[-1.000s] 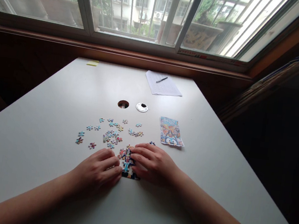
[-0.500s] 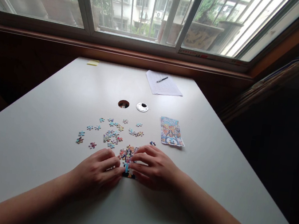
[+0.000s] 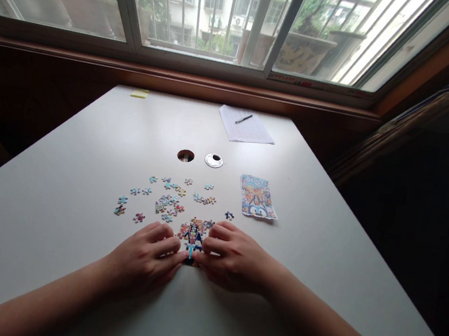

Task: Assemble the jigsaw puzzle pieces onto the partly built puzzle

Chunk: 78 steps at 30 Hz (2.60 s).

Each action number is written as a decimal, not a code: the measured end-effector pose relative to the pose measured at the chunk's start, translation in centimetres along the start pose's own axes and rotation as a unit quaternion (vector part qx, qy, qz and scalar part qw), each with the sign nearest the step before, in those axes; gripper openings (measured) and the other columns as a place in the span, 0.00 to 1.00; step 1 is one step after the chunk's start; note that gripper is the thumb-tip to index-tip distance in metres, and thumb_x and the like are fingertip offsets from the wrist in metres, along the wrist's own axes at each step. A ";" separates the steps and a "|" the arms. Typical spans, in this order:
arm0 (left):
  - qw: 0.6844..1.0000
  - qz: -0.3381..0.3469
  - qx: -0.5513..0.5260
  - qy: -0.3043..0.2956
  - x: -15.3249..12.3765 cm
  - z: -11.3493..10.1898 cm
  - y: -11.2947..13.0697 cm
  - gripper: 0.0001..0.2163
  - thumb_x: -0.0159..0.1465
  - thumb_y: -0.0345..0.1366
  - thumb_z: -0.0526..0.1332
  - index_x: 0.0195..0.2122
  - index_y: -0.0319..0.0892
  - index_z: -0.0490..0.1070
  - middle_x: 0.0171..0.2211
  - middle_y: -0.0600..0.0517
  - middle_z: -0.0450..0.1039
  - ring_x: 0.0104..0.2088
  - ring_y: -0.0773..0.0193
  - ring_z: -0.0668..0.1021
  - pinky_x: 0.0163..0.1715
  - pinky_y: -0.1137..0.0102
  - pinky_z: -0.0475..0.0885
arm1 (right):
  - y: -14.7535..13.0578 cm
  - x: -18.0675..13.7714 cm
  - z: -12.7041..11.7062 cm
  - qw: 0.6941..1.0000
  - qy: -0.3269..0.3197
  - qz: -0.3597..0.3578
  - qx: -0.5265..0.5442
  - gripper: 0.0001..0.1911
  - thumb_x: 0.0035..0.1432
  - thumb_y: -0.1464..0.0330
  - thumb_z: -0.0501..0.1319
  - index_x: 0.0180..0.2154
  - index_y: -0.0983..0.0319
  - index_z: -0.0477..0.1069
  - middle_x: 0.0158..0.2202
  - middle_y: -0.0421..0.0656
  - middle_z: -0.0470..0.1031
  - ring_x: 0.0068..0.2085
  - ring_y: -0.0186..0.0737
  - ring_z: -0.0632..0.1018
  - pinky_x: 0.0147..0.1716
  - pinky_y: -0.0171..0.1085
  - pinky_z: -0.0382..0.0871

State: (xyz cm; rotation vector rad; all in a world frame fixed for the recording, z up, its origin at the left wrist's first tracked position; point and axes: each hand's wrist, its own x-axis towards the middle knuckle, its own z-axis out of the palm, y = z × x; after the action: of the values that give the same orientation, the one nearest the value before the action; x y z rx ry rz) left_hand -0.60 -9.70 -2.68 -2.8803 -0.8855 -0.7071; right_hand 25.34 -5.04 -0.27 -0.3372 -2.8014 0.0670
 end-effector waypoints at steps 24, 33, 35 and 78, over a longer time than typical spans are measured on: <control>0.999 0.038 -0.009 -0.007 -0.2 -0.8 0.0 0.15 0.64 0.32 0.65 0.52 0.43 0.73 0.38 0.50 0.76 0.40 0.58 0.72 0.40 0.60 0.71 | 0.3 -0.3 0.4 1.000 -0.002 -0.014 -0.001 0.10 0.68 0.66 0.57 0.47 0.60 0.73 0.33 0.41 0.72 0.36 0.40 0.67 0.38 0.41 0.61; 0.999 0.043 0.007 0.012 0.1 -0.6 -0.3 0.13 0.64 0.30 0.66 0.50 0.43 0.73 0.37 0.51 0.76 0.39 0.60 0.72 0.38 0.62 0.70 | 0.6 -0.6 0.6 1.000 0.019 -0.002 0.019 0.09 0.65 0.66 0.59 0.46 0.58 0.74 0.33 0.41 0.71 0.35 0.39 0.68 0.37 0.40 0.61; 0.999 0.040 0.003 0.008 0.0 -0.7 -0.3 0.13 0.64 0.31 0.66 0.50 0.43 0.73 0.38 0.51 0.76 0.39 0.59 0.73 0.39 0.62 0.70 | 0.7 -0.7 0.5 0.999 0.035 0.001 0.028 0.10 0.63 0.67 0.60 0.46 0.58 0.74 0.33 0.41 0.72 0.35 0.39 0.68 0.37 0.41 0.63; 0.919 -0.305 -0.180 0.174 -0.9 -2.3 -3.8 0.06 0.67 0.31 0.58 0.39 0.43 0.74 0.34 0.52 0.71 0.35 0.64 0.72 0.37 0.68 0.70 | 5.1 -3.0 1.5 0.667 0.545 0.428 0.272 0.31 0.71 0.54 0.48 0.22 0.60 0.76 0.21 0.39 0.62 0.25 0.35 0.63 0.25 0.38 0.55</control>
State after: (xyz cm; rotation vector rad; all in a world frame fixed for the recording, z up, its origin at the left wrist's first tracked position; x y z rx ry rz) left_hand -4.25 -7.37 -1.34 -2.5796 -1.7678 -1.5175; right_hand 28.76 -0.80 -3.05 -1.0580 -1.1537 0.6470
